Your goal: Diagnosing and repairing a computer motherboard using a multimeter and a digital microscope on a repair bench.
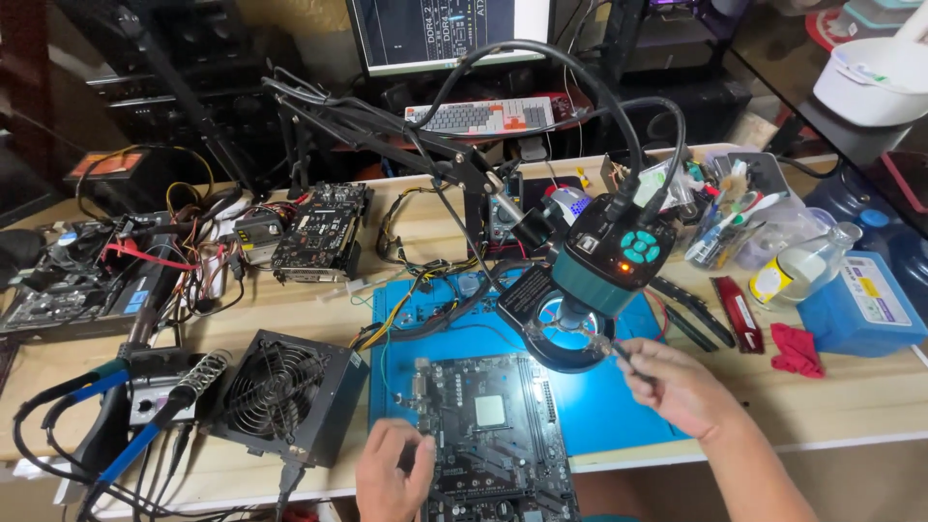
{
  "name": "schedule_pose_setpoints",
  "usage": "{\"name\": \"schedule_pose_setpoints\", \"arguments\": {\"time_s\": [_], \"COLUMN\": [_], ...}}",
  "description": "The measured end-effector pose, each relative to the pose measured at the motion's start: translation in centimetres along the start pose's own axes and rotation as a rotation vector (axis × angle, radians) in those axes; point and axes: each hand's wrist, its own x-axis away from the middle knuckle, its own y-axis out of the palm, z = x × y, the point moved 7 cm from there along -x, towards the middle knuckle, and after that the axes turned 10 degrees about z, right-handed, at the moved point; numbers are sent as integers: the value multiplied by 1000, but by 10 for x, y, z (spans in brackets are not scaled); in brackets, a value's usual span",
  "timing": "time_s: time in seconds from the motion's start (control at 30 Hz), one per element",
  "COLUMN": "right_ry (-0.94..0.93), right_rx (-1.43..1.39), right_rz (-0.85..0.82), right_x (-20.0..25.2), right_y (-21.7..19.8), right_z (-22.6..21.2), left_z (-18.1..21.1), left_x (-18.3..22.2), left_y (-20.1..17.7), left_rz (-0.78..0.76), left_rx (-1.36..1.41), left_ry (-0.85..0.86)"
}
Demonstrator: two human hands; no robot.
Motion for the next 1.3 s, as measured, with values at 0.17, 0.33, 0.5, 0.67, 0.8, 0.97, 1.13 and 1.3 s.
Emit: {"name": "schedule_pose_setpoints", "arguments": {"time_s": [0.17,0.33,0.5,0.67,0.8,0.97,1.13,1.3], "right_ry": [-64,-190,-696,-782,-1008,-1333,-1128,-388], "right_rx": [735,1282,1195,1194,1060,1070,1166,1644], "right_rz": [310,343,286,271,398,419,263,153], "right_x": [41,36,-40,-133,-161,-131,-125,-29], "right_y": [48,59,72,83,72,69,42,59], "right_z": [-43,-87,-129,-153,-139,-145,-149,-101], "left_z": [5,32,35,3,-3,20,10,19], "left_x": [1,-5,1,5,6,-8,0,1], "left_y": [-1,-5,10,18,25,20,25,22], "left_rz": [44,162,89,214,88,72,0,-28], "left_rx": [36,22,-137,-211,-260,-154,-171,-114], "left_ry": [70,-30,311,84,-10,46,256,277]}}
